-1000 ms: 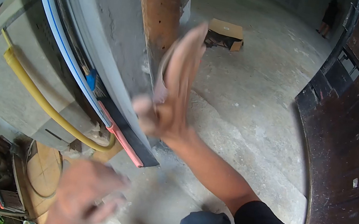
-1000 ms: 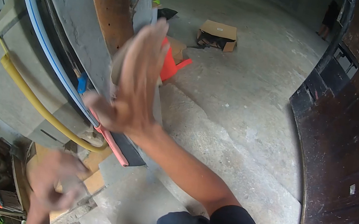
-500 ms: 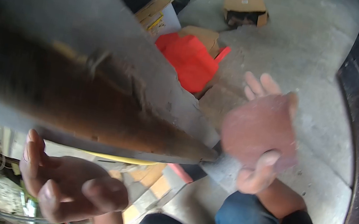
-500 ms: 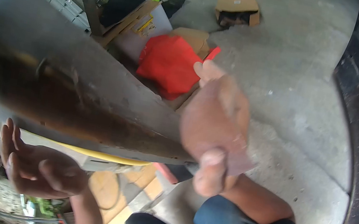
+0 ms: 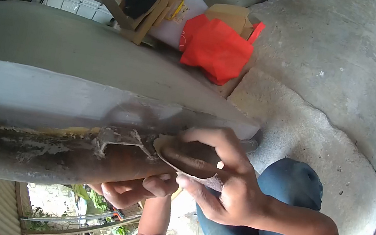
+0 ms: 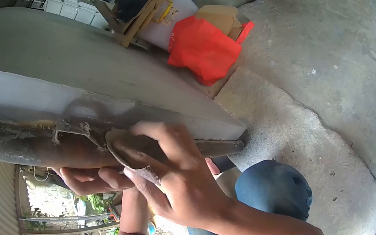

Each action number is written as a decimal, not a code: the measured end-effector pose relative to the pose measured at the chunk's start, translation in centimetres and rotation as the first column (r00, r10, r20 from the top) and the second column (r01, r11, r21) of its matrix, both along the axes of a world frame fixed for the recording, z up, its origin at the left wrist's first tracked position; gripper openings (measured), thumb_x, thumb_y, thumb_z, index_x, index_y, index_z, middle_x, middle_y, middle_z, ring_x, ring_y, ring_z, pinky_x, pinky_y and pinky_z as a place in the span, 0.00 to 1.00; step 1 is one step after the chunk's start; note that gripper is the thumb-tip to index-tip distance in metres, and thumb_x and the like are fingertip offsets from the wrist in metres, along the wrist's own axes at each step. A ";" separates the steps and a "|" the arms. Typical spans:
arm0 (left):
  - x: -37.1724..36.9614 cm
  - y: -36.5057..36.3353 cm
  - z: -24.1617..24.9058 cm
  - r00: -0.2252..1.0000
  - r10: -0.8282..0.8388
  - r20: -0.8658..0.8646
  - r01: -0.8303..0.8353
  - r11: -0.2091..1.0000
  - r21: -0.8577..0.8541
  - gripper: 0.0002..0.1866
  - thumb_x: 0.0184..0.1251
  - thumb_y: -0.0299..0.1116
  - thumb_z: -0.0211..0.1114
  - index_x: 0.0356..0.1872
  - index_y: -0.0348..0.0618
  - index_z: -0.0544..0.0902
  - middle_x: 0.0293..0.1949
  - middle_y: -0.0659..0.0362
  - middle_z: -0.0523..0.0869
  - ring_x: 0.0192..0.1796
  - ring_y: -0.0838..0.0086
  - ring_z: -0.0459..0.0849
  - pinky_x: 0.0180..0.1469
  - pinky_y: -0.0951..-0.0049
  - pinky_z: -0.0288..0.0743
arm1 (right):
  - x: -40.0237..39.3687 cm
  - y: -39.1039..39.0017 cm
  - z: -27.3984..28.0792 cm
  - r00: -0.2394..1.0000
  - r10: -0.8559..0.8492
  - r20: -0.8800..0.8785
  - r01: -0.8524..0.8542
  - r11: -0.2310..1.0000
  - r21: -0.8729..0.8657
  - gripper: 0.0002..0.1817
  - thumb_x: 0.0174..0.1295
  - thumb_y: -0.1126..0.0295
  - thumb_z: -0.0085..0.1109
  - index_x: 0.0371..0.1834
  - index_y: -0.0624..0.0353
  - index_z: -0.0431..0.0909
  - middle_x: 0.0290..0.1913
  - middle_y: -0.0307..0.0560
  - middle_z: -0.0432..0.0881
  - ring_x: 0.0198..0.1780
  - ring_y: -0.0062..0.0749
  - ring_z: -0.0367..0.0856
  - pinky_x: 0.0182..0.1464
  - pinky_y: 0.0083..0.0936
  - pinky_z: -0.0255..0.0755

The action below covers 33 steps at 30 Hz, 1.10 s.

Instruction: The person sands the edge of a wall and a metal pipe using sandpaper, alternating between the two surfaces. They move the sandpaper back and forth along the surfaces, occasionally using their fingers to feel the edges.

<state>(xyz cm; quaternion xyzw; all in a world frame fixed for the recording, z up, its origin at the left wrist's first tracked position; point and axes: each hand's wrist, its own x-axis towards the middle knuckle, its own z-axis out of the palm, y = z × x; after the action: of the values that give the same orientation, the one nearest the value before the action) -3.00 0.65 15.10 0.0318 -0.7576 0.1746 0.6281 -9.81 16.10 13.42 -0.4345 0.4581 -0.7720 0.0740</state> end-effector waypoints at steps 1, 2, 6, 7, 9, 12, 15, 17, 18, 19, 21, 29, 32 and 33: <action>0.2 0.0 0.0 1.000 0.003 0.004 -0.003 1.000 0.006 0.24 0.75 0.37 0.46 0.67 0.37 0.63 0.65 0.36 0.69 0.66 0.49 0.71 0.68 0.47 0.67 | -0.3 -0.3 0.1 0.996 -0.039 -0.085 0.039 0.999 0.005 0.21 0.62 0.73 0.65 0.61 0.59 0.81 0.60 0.53 0.76 0.57 0.47 0.78 0.57 0.34 0.75; 0.3 -0.2 -0.1 1.000 0.003 0.008 -0.003 1.000 0.017 0.24 0.75 0.37 0.46 0.67 0.37 0.63 0.65 0.36 0.69 0.66 0.49 0.72 0.68 0.48 0.68 | -0.4 -0.6 0.4 0.996 -0.038 -0.076 0.038 0.999 0.002 0.21 0.62 0.73 0.65 0.61 0.59 0.81 0.60 0.53 0.76 0.57 0.47 0.78 0.57 0.34 0.75; 0.9 -0.3 -0.2 0.999 0.022 0.032 -0.024 0.998 0.057 0.24 0.75 0.38 0.46 0.67 0.38 0.63 0.64 0.38 0.70 0.66 0.52 0.72 0.67 0.49 0.68 | 0.3 -0.5 0.4 0.971 -0.049 -0.233 0.069 0.994 0.080 0.24 0.58 0.73 0.64 0.61 0.60 0.81 0.65 0.45 0.80 0.60 0.41 0.77 0.61 0.35 0.74; 1.0 -0.3 -0.2 0.999 0.025 0.037 -0.028 0.997 0.066 0.24 0.75 0.38 0.46 0.67 0.38 0.64 0.64 0.38 0.70 0.65 0.52 0.72 0.67 0.50 0.68 | 0.7 -0.4 -0.3 0.970 -0.065 -0.235 0.101 0.984 0.144 0.25 0.57 0.73 0.64 0.61 0.60 0.81 0.66 0.42 0.80 0.61 0.38 0.77 0.62 0.36 0.74; 1.2 -0.4 -0.2 0.999 0.030 0.039 -0.033 0.997 0.075 0.23 0.75 0.38 0.46 0.67 0.38 0.64 0.64 0.39 0.71 0.65 0.54 0.72 0.67 0.51 0.68 | 0.5 -0.1 -1.7 0.977 -0.072 -0.201 0.093 0.991 0.098 0.27 0.54 0.75 0.64 0.61 0.62 0.80 0.66 0.44 0.80 0.62 0.39 0.78 0.63 0.36 0.74; 1.5 -0.6 -0.2 0.998 0.030 0.058 -0.034 0.996 0.083 0.23 0.76 0.38 0.46 0.67 0.38 0.64 0.64 0.41 0.71 0.65 0.56 0.73 0.66 0.52 0.69 | 1.2 -0.6 -0.8 0.983 -0.118 -0.140 0.128 0.990 0.063 0.26 0.55 0.79 0.62 0.61 0.62 0.80 0.64 0.47 0.81 0.59 0.46 0.80 0.62 0.38 0.74; 1.7 -0.9 -0.3 0.997 0.015 0.072 -0.021 0.996 0.087 0.23 0.76 0.39 0.46 0.67 0.39 0.64 0.63 0.42 0.72 0.64 0.58 0.73 0.66 0.53 0.69 | 2.1 -1.2 0.7 0.985 -0.154 -0.074 0.153 0.988 -0.032 0.29 0.52 0.80 0.62 0.62 0.63 0.80 0.62 0.49 0.82 0.59 0.48 0.80 0.62 0.38 0.74; 1.9 -1.0 -0.4 0.997 0.008 0.077 -0.015 0.995 0.096 0.23 0.76 0.39 0.46 0.67 0.39 0.65 0.63 0.43 0.72 0.64 0.59 0.73 0.66 0.54 0.70 | 2.0 -1.5 -0.3 0.971 -0.193 -0.140 0.197 0.980 0.013 0.31 0.50 0.81 0.62 0.63 0.63 0.79 0.61 0.49 0.83 0.59 0.48 0.80 0.64 0.38 0.74; 2.0 -1.0 -0.4 0.997 0.008 0.081 -0.016 0.995 0.099 0.23 0.76 0.39 0.46 0.67 0.39 0.65 0.63 0.43 0.72 0.64 0.59 0.74 0.66 0.54 0.70 | 2.5 -1.8 -2.0 0.962 -0.226 -0.155 0.233 0.972 0.029 0.30 0.50 0.82 0.61 0.62 0.63 0.79 0.62 0.48 0.83 0.59 0.47 0.80 0.64 0.38 0.74; 1.9 -1.0 -0.4 0.997 0.008 0.081 -0.016 0.995 0.101 0.23 0.76 0.39 0.46 0.67 0.40 0.65 0.63 0.44 0.73 0.64 0.60 0.74 0.65 0.55 0.70 | 2.4 -1.5 -2.0 0.962 -0.225 -0.154 0.231 0.972 0.028 0.30 0.50 0.82 0.61 0.62 0.63 0.79 0.62 0.48 0.83 0.59 0.47 0.80 0.64 0.38 0.74; 1.9 -1.1 -0.3 0.997 0.012 0.076 -0.020 0.994 0.106 0.23 0.76 0.39 0.46 0.67 0.40 0.65 0.62 0.44 0.73 0.63 0.61 0.74 0.65 0.56 0.70 | 1.9 -0.8 -1.7 0.987 -0.147 -0.062 0.151 0.986 0.075 0.29 0.51 0.81 0.60 0.62 0.63 0.80 0.61 0.48 0.83 0.59 0.46 0.79 0.63 0.37 0.75; 2.1 -1.1 -0.5 0.995 0.043 0.092 -0.054 0.990 0.129 0.23 0.77 0.40 0.45 0.67 0.41 0.66 0.61 0.48 0.75 0.62 0.66 0.75 0.64 0.59 0.71 | 2.2 -1.0 -3.0 0.968 -0.224 -0.110 0.231 0.972 0.050 0.26 0.51 0.76 0.63 0.58 0.60 0.83 0.63 0.52 0.81 0.55 0.44 0.83 0.57 0.34 0.80; 2.1 -1.2 -0.8 0.995 0.047 0.083 -0.058 0.989 0.136 0.23 0.77 0.41 0.45 0.67 0.42 0.66 0.61 0.49 0.75 0.62 0.68 0.75 0.64 0.60 0.71 | 1.9 -0.3 -2.4 0.988 -0.128 -0.089 0.133 0.989 0.057 0.29 0.50 0.80 0.64 0.61 0.62 0.81 0.64 0.52 0.80 0.56 0.46 0.82 0.59 0.37 0.78; 1.9 -1.3 -0.8 0.995 0.045 0.084 -0.056 0.989 0.139 0.23 0.77 0.41 0.45 0.67 0.42 0.67 0.61 0.50 0.75 0.62 0.69 0.76 0.63 0.61 0.72 | 2.3 -0.9 -1.6 0.993 -0.109 -0.038 0.108 0.994 -0.035 0.30 0.50 0.81 0.64 0.62 0.62 0.80 0.65 0.52 0.80 0.56 0.47 0.82 0.60 0.38 0.78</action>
<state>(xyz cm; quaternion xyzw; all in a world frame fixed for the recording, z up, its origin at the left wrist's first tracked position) -1.06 -0.61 14.28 0.0885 -0.7918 0.1374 0.5885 -7.47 15.23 11.84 -0.4256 0.4696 -0.7734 0.0156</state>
